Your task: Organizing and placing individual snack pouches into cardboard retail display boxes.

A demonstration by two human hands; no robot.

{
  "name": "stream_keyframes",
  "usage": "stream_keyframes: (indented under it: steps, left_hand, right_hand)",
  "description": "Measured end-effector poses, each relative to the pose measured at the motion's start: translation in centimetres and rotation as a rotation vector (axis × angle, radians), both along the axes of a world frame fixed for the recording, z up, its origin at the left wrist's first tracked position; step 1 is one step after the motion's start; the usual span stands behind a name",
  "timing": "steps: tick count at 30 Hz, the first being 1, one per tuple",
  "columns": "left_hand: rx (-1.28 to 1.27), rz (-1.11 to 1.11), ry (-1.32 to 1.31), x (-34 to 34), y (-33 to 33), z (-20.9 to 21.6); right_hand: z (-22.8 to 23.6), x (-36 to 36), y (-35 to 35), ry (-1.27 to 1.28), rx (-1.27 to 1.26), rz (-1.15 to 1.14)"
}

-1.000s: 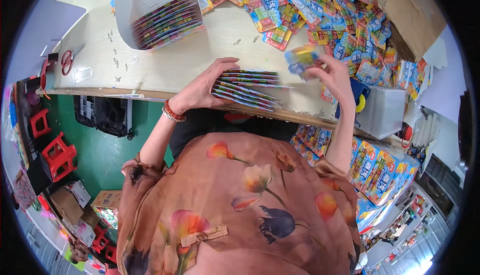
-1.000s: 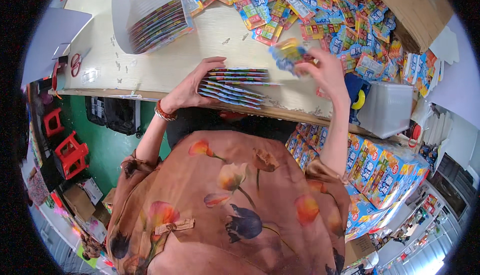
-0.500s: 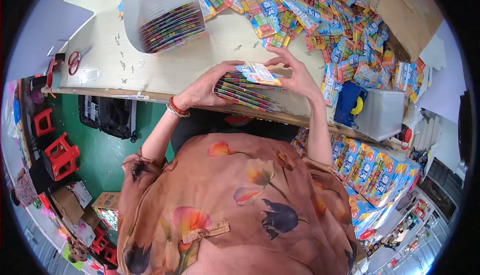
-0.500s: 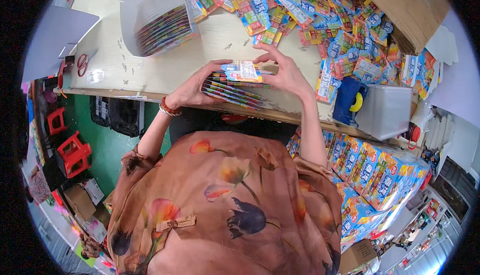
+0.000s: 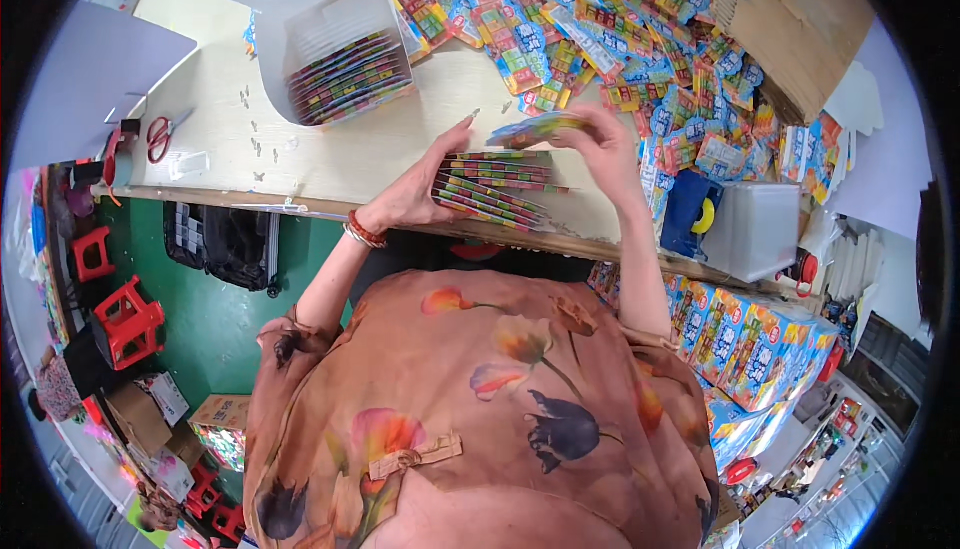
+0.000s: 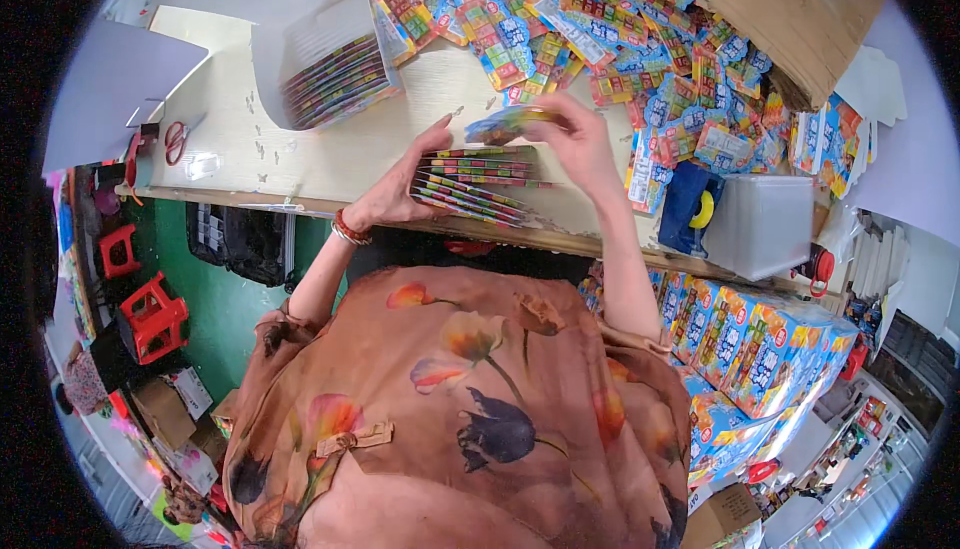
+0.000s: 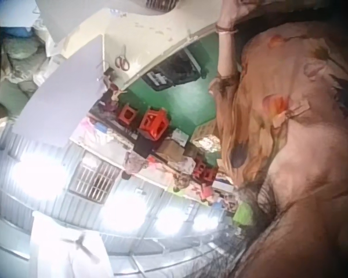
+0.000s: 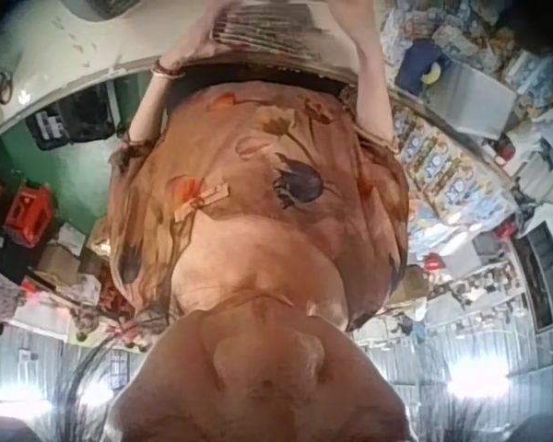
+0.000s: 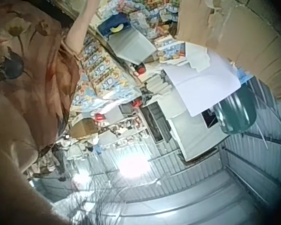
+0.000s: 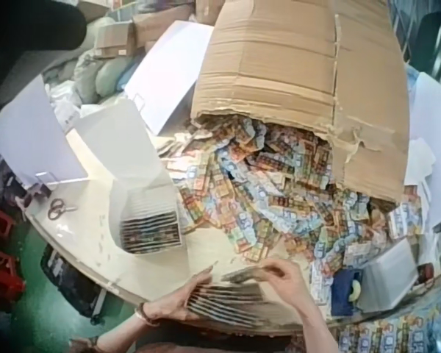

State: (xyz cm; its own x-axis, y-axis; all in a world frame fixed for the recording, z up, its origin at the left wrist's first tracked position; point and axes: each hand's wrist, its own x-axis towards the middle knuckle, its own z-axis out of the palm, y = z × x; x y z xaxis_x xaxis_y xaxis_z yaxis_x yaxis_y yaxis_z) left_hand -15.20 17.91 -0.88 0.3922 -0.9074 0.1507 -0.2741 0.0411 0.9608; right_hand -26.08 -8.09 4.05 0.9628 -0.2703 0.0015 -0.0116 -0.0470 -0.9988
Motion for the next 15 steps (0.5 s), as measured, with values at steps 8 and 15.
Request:
stream_keyframes:
  steps: [8, 15]
  left_hand:
    - [0.068, -0.1, 0.061, 0.6, -0.9, 0.6]
    - [0.133, -0.059, -0.027, 0.1, -0.8, -0.3]
  right_hand:
    - [-6.7, -6.2, -1.4, 0.265, -0.104, -0.006]
    - [-5.5, -7.3, 3.4, 0.07, 0.177, 0.013]
